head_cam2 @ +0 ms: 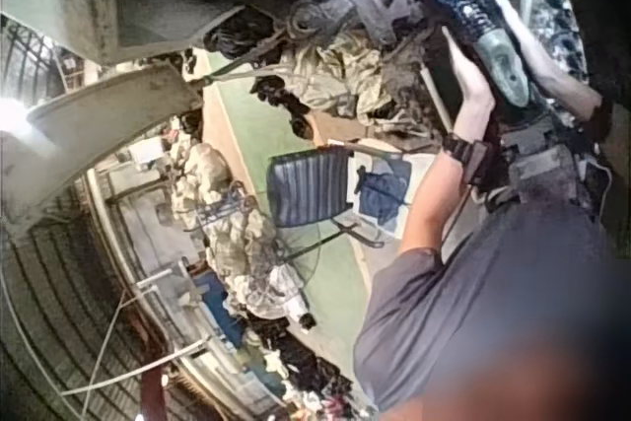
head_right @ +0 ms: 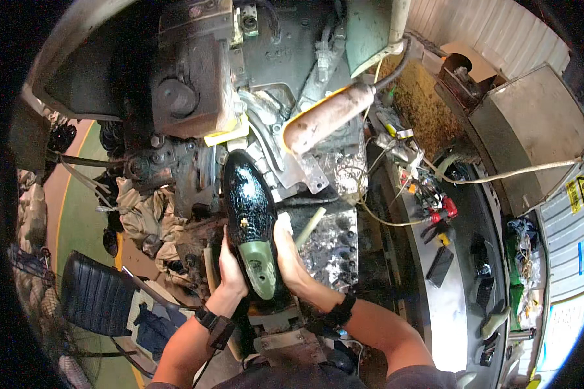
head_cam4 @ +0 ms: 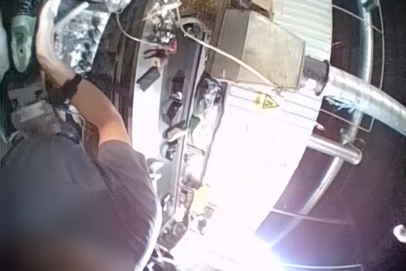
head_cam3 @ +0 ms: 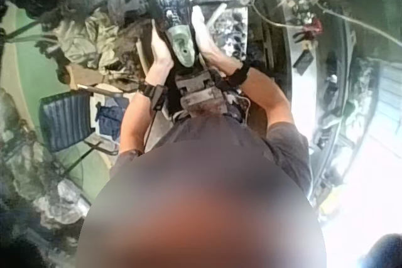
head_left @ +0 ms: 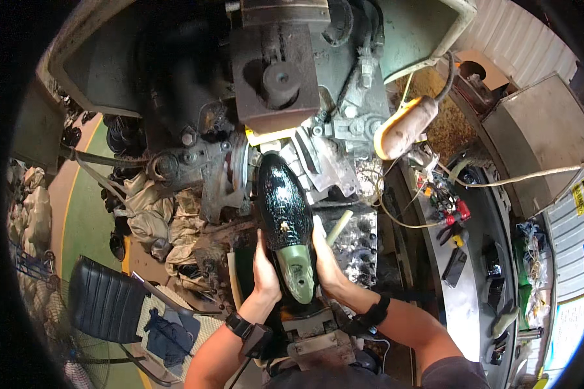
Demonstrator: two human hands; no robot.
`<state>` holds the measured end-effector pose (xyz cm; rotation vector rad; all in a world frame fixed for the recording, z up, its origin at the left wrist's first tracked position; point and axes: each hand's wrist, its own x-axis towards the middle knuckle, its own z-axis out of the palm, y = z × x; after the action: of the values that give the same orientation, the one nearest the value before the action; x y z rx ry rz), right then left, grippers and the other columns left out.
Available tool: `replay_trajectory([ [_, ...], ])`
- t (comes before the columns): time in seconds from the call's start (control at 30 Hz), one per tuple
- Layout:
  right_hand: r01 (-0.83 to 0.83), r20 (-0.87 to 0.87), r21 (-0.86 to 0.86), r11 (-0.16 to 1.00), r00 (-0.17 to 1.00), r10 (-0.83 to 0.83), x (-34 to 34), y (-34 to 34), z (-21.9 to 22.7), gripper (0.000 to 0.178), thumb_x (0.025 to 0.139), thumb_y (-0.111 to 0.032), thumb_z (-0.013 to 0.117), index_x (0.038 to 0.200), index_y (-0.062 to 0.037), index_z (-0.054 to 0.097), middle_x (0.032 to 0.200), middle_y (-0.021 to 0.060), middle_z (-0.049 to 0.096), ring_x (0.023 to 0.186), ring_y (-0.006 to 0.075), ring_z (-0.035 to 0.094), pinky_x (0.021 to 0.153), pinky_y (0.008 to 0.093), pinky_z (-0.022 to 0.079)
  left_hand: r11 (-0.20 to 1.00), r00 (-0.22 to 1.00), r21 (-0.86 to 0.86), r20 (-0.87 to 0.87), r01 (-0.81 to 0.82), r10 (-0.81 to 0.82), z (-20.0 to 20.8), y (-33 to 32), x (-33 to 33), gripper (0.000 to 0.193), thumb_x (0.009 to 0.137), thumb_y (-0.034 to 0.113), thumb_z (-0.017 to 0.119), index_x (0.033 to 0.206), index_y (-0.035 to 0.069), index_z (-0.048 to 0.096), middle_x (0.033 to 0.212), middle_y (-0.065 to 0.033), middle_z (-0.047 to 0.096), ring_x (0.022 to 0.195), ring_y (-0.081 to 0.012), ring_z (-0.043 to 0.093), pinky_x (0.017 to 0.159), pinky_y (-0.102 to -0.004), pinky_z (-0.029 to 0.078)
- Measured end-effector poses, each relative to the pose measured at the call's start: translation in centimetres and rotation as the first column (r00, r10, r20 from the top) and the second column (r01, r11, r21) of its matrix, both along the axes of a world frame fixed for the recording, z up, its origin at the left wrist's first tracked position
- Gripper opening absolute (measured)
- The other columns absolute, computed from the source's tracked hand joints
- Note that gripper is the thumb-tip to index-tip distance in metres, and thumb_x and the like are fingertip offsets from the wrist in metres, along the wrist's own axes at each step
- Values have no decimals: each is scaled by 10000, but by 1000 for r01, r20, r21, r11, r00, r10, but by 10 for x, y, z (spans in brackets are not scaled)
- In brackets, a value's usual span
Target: Using a toe-lasting machine to pull the shoe upper over the last and bond it to the insole.
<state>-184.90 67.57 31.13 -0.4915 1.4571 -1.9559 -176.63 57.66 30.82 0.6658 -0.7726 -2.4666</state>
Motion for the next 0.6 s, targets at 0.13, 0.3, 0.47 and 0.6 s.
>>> replay_trajectory([
  [0.13, 55, -89, 26, 998, 995, -52, 2, -5, -5, 605, 1112, -435, 293, 1421, 53, 474, 1443, 153, 501, 1334, 242, 442, 1157, 346, 301, 1000, 1000, -6, -19, -7, 7, 7, 10, -1, 557, 1104, 471, 291, 1305, 57, 605, 1223, -89, 685, 1085, -216, 669, 997, -365, 517],
  [0.3, 9, 127, -47, 999, 992, -3, 6, 1, -11, 564, 1112, -383, 322, 1430, 56, 479, 1481, 175, 477, 1386, 264, 400, 1186, 351, 254, 996, 998, 63, -13, -61, 62, 8, 10, -8, 540, 1096, 475, 317, 1246, 60, 630, 1173, -83, 700, 1025, -213, 684, 950, -363, 537],
  [0.47, 22, -57, -90, 996, 998, -28, 6, 1, -13, 492, 1104, -302, 341, 1304, 68, 598, 1448, 195, 504, 1370, 291, 407, 1184, 355, 242, 995, 996, 85, -62, -55, 60, 3, 9, -9, 549, 1100, 461, 296, 1260, 52, 626, 1173, -89, 702, 1017, -226, 688, 954, -381, 541],
  [0.6, 100, -23, -77, 992, 994, -102, 1, 1, -16, 459, 1099, -322, 396, 1251, 42, 631, 1293, 146, 606, 1191, 210, 534, 1067, 319, 375, 999, 998, 48, -64, -19, 22, 1, 9, -12, 562, 1100, 470, 286, 1269, 52, 621, 1186, -96, 698, 1036, -234, 685, 959, -385, 540],
])
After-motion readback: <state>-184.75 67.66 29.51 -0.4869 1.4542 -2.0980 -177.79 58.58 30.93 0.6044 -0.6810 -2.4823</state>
